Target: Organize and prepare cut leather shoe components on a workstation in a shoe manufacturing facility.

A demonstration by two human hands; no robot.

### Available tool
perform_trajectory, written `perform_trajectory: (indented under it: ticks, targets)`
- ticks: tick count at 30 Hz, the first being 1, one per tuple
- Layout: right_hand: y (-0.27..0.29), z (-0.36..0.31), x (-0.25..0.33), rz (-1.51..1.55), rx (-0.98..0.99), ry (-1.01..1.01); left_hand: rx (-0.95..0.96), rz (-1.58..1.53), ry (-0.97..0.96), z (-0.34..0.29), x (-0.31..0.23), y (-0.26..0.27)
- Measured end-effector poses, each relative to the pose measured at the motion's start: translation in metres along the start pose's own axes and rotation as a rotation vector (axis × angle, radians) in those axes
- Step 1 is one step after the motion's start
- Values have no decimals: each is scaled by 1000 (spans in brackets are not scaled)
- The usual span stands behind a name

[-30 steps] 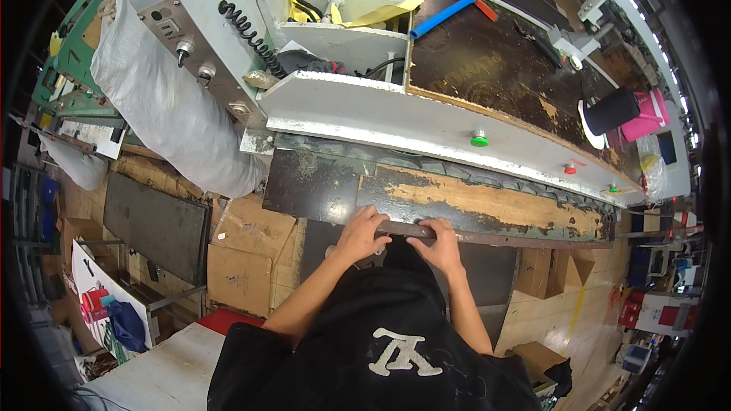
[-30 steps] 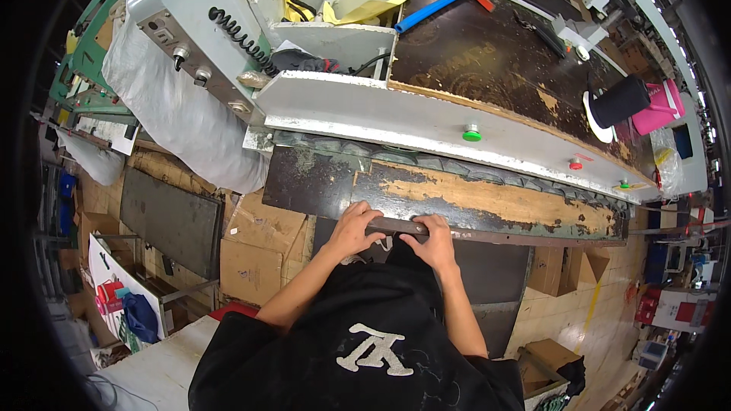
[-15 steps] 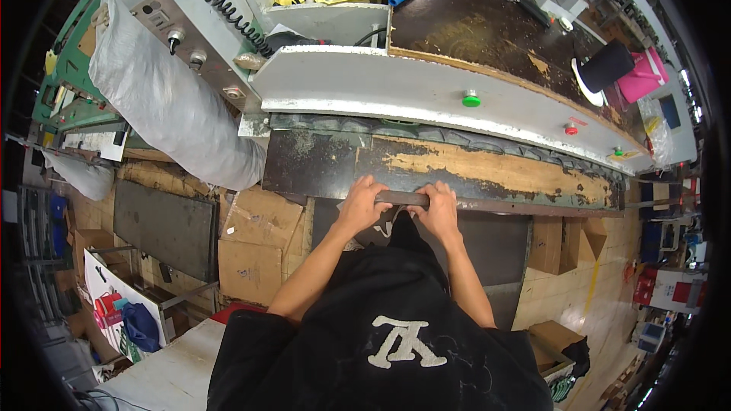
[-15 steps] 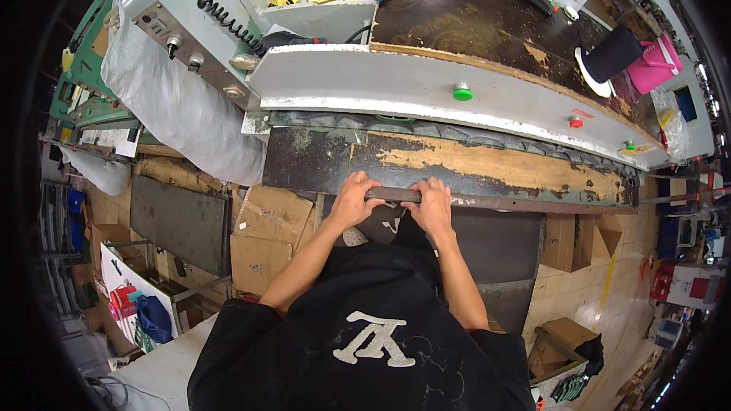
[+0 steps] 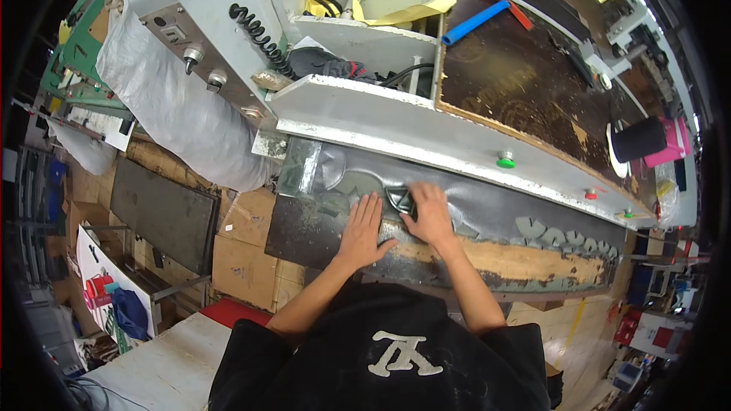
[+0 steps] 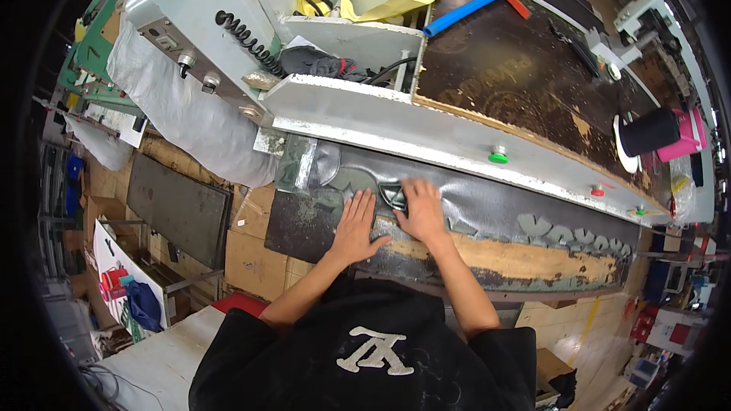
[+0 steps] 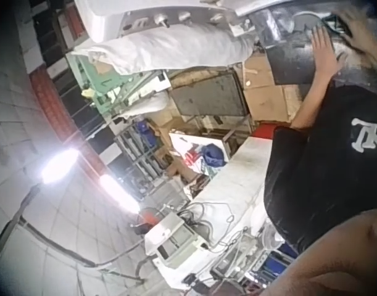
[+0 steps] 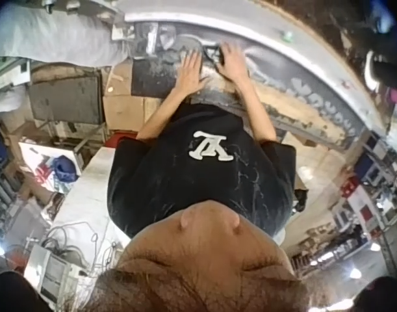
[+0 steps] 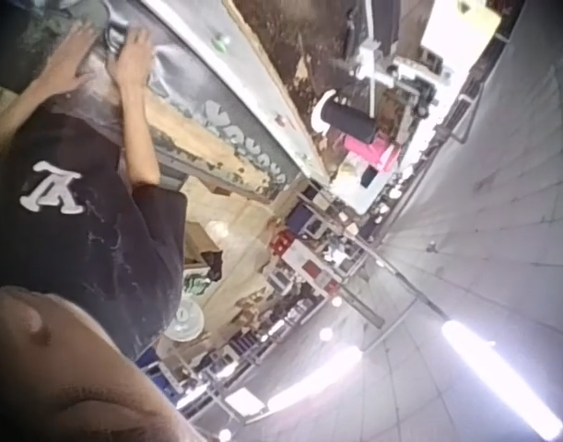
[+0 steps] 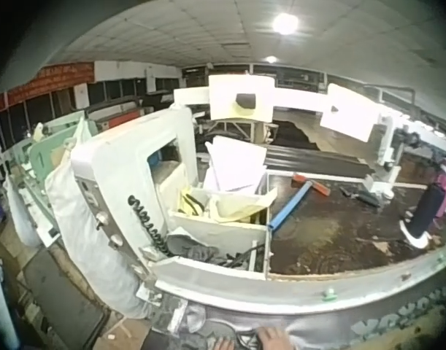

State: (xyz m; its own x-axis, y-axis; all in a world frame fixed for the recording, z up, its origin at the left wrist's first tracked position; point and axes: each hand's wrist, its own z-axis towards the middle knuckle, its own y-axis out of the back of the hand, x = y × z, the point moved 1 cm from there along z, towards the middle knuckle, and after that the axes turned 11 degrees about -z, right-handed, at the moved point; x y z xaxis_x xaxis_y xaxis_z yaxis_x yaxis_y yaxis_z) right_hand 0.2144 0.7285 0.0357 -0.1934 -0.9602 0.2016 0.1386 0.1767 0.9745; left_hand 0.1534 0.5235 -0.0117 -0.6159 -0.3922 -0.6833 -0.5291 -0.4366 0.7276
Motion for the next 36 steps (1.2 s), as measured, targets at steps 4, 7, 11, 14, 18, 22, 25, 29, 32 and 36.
perform_trajectory:
  ticks: [4,7,11,14,18,22,25,29,32,36]
  targets:
    - [-26,-17,8,135,132,-45,77,-49,35,-28,10,-2]
    - [-37,-34,16,109,-42,13,76,-73,41,-38,12,-5]
    - [-33,-33,25,177,104,-124,59,-88,35,-47,18,-12]
    - [-23,-22,31,44,228,2,55,-101,16,-53,16,-15]
    - [-20,-27,39,-38,209,19,57,-95,28,-56,20,-17]
    - [-16,-68,52,-89,8,22,51,-94,13,-60,19,-19]
    - [-4,-96,63,113,-224,-33,-105,-142,-16,-61,12,-15]
    - [-2,-141,71,649,-430,-325,-370,-553,-145,-50,-32,4]
    - [2,-156,79,1066,-312,-528,-135,-843,-132,-46,-58,3]
    - [-2,-174,75,850,-114,-450,-33,-918,181,-33,-75,2]
